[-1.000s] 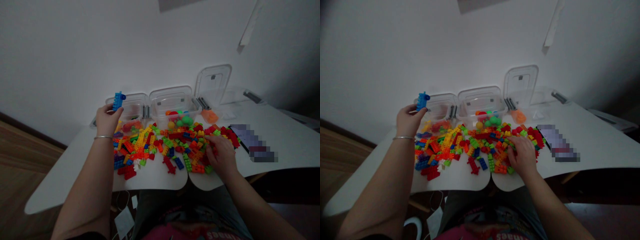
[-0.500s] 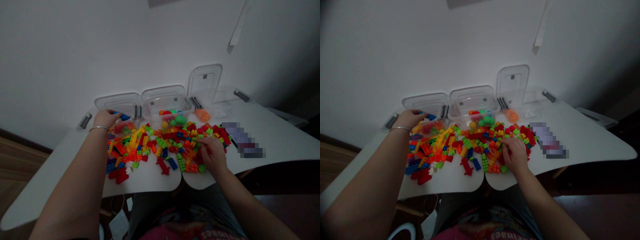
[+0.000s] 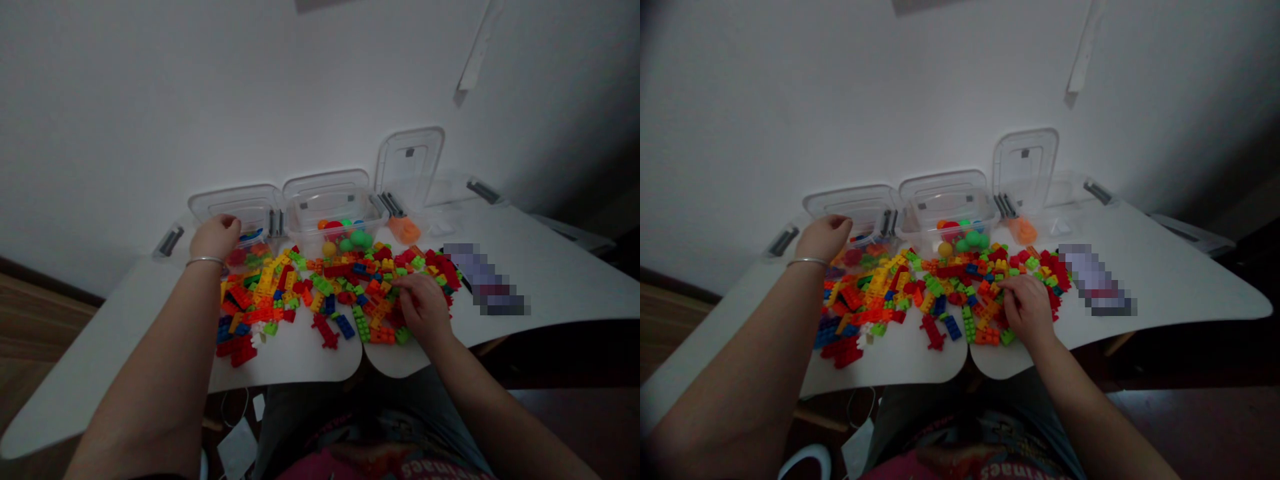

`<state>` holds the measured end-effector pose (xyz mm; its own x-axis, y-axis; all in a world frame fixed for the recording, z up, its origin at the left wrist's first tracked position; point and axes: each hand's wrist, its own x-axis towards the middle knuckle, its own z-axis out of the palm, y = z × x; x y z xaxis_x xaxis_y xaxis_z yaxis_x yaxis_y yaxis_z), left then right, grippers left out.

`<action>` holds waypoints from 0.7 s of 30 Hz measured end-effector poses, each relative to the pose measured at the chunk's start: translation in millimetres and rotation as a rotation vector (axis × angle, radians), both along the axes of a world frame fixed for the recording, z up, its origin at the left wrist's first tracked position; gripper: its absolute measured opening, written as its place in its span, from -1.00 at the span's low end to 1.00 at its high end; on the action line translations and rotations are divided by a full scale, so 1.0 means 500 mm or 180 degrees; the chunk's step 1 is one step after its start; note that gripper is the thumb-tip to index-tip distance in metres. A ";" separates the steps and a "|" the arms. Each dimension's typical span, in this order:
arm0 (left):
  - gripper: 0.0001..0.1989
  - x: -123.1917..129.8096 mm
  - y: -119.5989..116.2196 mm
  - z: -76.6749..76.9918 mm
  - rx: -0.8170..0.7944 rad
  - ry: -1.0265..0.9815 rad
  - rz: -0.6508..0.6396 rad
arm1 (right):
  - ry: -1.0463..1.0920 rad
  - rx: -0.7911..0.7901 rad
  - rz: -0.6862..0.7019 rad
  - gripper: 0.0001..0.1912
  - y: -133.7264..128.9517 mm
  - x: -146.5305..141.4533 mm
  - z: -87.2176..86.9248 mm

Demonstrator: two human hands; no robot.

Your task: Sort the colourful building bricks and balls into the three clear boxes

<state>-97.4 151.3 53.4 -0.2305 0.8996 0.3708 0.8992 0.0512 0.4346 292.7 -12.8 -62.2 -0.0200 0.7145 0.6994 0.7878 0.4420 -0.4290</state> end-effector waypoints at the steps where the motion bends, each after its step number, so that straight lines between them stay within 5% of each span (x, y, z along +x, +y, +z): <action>1: -0.72 0.009 -0.012 0.004 0.0092 0.0060 0.0017 | -0.0007 -0.0001 -0.0003 -0.79 0.000 0.000 -0.001; 5: -0.59 0.054 -0.081 0.004 0.1069 0.0367 -0.0243 | -0.0025 0.0031 -0.0005 -0.81 0.004 0.003 -0.007; 8: -0.63 0.099 -0.145 -0.019 0.1327 0.0482 -0.0577 | 0.0026 0.0066 -0.0016 -0.82 0.006 0.005 -0.011; 15: -0.75 0.211 -0.265 -0.125 0.0711 0.0559 -0.1889 | 0.0059 0.0050 -0.0023 -0.80 0.008 0.003 -0.010; 21: -0.69 0.252 -0.285 -0.171 0.0528 0.1189 -0.2109 | -0.0076 0.0015 0.0108 -0.80 0.012 0.002 -0.011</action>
<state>28.5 8.8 -32.0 0.5027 0.7320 0.4599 0.8077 -0.5873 0.0518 293.6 -7.0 -67.9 -0.0607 0.7099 0.7017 0.7823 0.4705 -0.4082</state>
